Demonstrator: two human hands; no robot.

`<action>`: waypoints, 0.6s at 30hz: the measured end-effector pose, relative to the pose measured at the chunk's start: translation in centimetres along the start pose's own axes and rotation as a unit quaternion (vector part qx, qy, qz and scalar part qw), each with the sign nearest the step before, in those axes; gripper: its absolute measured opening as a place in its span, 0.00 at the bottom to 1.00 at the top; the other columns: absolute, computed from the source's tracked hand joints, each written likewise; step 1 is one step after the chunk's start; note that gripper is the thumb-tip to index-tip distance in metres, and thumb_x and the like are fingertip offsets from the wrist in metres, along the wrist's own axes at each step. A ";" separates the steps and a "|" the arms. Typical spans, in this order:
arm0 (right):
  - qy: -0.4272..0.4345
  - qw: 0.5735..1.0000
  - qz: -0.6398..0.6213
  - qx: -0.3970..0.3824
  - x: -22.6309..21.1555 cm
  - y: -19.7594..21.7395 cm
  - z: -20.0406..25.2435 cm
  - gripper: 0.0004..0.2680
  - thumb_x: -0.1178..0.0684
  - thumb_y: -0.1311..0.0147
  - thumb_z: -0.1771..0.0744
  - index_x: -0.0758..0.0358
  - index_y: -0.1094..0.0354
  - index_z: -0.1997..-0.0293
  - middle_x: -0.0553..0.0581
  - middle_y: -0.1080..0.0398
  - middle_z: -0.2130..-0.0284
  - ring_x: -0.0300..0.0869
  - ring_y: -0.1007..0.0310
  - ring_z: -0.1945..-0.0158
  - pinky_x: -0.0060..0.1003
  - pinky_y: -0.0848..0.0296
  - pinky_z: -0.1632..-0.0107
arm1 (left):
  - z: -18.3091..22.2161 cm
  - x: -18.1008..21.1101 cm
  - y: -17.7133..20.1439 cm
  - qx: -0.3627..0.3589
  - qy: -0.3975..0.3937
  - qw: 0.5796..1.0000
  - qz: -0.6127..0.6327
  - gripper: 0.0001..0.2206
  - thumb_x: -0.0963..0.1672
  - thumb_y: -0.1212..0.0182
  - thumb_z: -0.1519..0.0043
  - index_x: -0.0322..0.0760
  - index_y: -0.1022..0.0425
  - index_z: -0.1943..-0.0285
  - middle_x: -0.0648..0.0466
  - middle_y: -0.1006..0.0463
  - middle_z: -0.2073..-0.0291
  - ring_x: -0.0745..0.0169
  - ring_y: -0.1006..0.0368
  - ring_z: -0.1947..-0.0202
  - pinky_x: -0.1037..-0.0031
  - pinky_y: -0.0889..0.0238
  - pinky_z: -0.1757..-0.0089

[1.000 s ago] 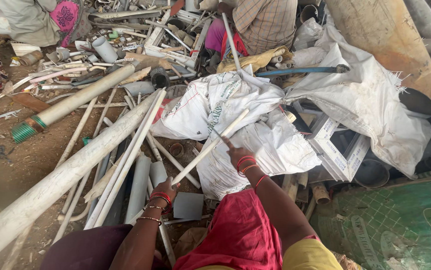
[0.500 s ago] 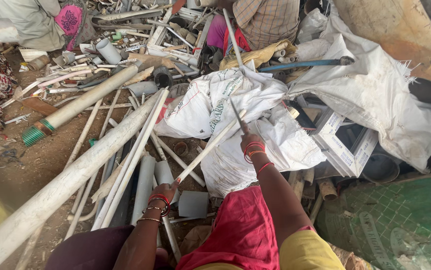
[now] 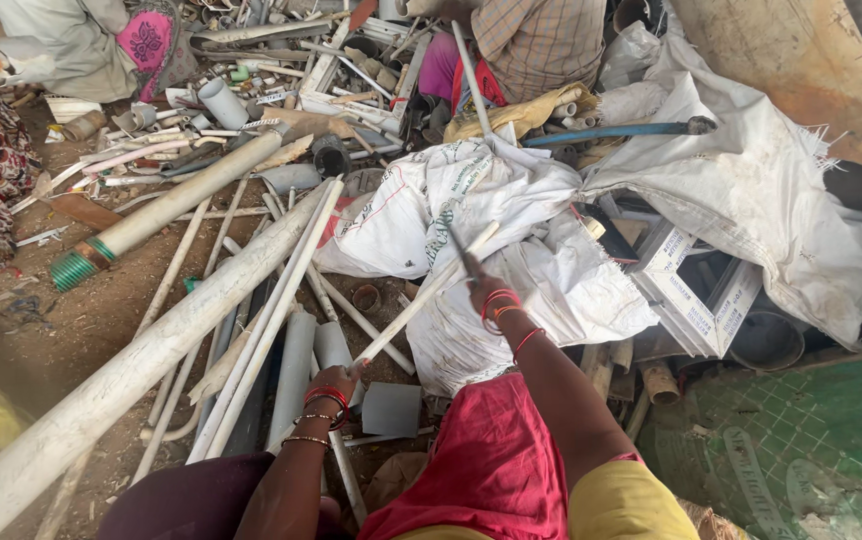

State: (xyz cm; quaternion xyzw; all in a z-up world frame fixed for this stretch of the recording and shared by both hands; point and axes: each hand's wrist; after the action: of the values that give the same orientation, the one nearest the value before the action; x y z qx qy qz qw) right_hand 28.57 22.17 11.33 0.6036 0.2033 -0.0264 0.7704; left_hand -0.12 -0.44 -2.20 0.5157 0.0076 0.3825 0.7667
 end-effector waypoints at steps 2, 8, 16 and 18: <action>0.072 0.994 0.058 -0.051 -1.7 -2.1 0.5 0.26 0.44 0.55 0.29 0.30 0.66 0.23 0.72 0.28 0.51 0.63 0.29 0.44 0.57 0.34 0.43 | 0.4 0.5 0.6 -0.014 0.010 1.000 0.000 0.40 0.69 0.62 0.38 0.37 0.17 0.52 0.44 0.16 0.64 0.47 0.18 0.60 0.56 0.26 0.57; -0.020 0.996 -0.047 0.070 0.9 1.9 -1.8 0.25 0.45 0.57 0.29 0.33 0.65 0.22 0.69 0.25 0.50 0.63 0.24 0.47 0.57 0.28 0.45 | 2.1 1.6 0.6 0.009 -0.002 0.997 -0.074 0.36 0.66 0.60 0.38 0.41 0.27 0.41 0.47 0.17 0.61 0.49 0.19 0.56 0.55 0.25 0.55; 0.035 0.999 0.040 -0.004 0.7 1.9 -1.9 0.24 0.44 0.58 0.28 0.33 0.63 0.22 0.72 0.26 0.52 0.65 0.26 0.47 0.58 0.30 0.45 | 1.4 0.9 0.8 0.002 -0.015 1.000 -0.014 0.34 0.65 0.59 0.36 0.38 0.29 0.42 0.45 0.17 0.61 0.48 0.18 0.57 0.56 0.25 0.55; -0.010 0.999 -0.019 0.029 0.8 1.1 -1.6 0.23 0.44 0.58 0.28 0.34 0.61 0.21 0.72 0.25 0.54 0.65 0.24 0.48 0.58 0.28 0.45 | 1.9 0.8 0.4 -0.003 -0.020 0.999 -0.027 0.34 0.65 0.60 0.35 0.37 0.27 0.45 0.45 0.17 0.62 0.47 0.18 0.58 0.55 0.26 0.55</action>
State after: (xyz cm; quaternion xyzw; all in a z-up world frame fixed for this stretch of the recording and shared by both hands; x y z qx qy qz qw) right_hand 29.14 24.09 11.75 0.6216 0.2059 -0.0528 0.7540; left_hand 0.97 -1.41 -0.67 0.5209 0.0049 0.3510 0.7781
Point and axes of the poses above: each hand's wrist, its own z-axis away from the middle knuckle, its own y-axis out of the back of the hand, x = y × z
